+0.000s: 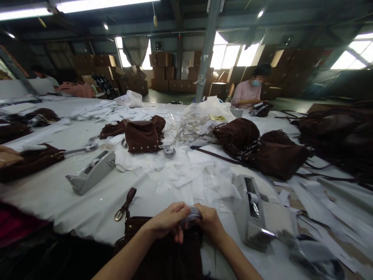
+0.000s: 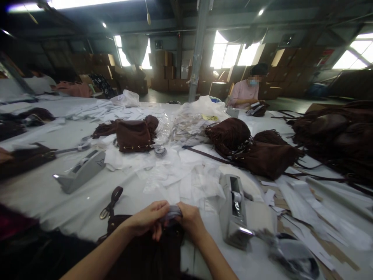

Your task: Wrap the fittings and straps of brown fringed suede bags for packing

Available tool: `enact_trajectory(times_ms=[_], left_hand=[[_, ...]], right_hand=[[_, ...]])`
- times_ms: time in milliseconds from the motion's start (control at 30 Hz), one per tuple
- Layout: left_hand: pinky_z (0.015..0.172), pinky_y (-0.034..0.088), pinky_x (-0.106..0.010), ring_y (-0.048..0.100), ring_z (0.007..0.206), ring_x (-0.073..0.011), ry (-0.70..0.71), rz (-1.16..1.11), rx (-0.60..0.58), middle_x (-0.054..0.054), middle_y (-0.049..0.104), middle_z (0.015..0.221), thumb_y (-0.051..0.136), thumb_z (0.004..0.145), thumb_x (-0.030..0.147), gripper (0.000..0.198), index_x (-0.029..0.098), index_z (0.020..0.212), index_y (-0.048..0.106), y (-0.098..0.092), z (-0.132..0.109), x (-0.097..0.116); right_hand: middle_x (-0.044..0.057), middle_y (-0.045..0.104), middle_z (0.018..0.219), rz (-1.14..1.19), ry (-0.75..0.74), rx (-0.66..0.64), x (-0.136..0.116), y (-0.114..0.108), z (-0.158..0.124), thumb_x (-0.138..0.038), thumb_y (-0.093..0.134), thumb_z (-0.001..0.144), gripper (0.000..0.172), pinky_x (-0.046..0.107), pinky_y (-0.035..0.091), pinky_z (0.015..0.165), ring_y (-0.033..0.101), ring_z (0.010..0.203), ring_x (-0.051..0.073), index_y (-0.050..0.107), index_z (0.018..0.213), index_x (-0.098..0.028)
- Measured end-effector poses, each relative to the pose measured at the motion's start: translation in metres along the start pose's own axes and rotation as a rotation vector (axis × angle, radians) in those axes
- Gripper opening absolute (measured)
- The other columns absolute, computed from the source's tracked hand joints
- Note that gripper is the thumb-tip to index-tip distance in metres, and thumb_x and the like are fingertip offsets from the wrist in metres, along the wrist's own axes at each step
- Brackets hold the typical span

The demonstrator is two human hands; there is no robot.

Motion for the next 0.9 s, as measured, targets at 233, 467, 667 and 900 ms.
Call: enact_trajectory(times_ms=[233,467,667,900], left_hand=[[0.026,0.025,-0.014,0.036,0.026,-0.0025,0.115,-0.15,0.227,0.006,0.05,0.057,0.07,0.067,0.052,0.041,0.017,0.077,0.051,-0.013,0.02,-0.033],[0.026,0.019,-0.014,0.031,0.025,-0.0041,0.107,0.061,0.233,0.008,0.043,0.045,0.073,0.062,0.055,0.043,0.019,0.073,0.052,-0.017,0.024,-0.046],[0.029,0.025,-0.017,0.038,0.032,-0.0053,0.078,-0.071,0.171,0.003,0.054,0.061,0.061,0.074,0.058,0.04,0.018,0.081,0.054,-0.019,0.015,-0.055],[0.033,0.029,-0.015,0.045,0.034,-0.0058,0.114,-0.03,0.183,0.004,0.055,0.063,0.065,0.076,0.051,0.04,0.021,0.097,0.048,-0.021,0.015,-0.061]], right_hand=[[0.004,0.066,0.078,-0.129,0.189,-0.118,0.002,-0.005,-0.004,-0.046,0.055,0.084,0.029,0.026,0.039,0.063,0.059,0.07,0.017,0.06,0.085,-0.018],[0.008,0.064,0.102,-0.237,0.014,0.017,-0.03,-0.002,-0.005,-0.054,0.045,0.089,0.041,0.032,0.039,0.083,0.056,0.095,0.021,0.057,0.105,-0.018],[0.003,0.062,0.069,-0.484,-0.04,0.083,-0.02,0.035,0.0,-0.027,0.028,0.094,0.037,0.031,0.038,0.069,0.054,0.068,0.018,0.056,0.071,-0.019],[-0.001,0.061,0.065,-0.561,-0.061,0.185,-0.024,0.022,-0.007,-0.026,0.039,0.089,0.027,0.028,0.034,0.061,0.051,0.062,0.014,0.054,0.067,-0.021]])
Point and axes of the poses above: each hand's wrist, its own z-axis towards the middle knuckle, its own y-axis out of the palm, x = y × z, the point moved 5 cm from there along z, towards the middle knuckle
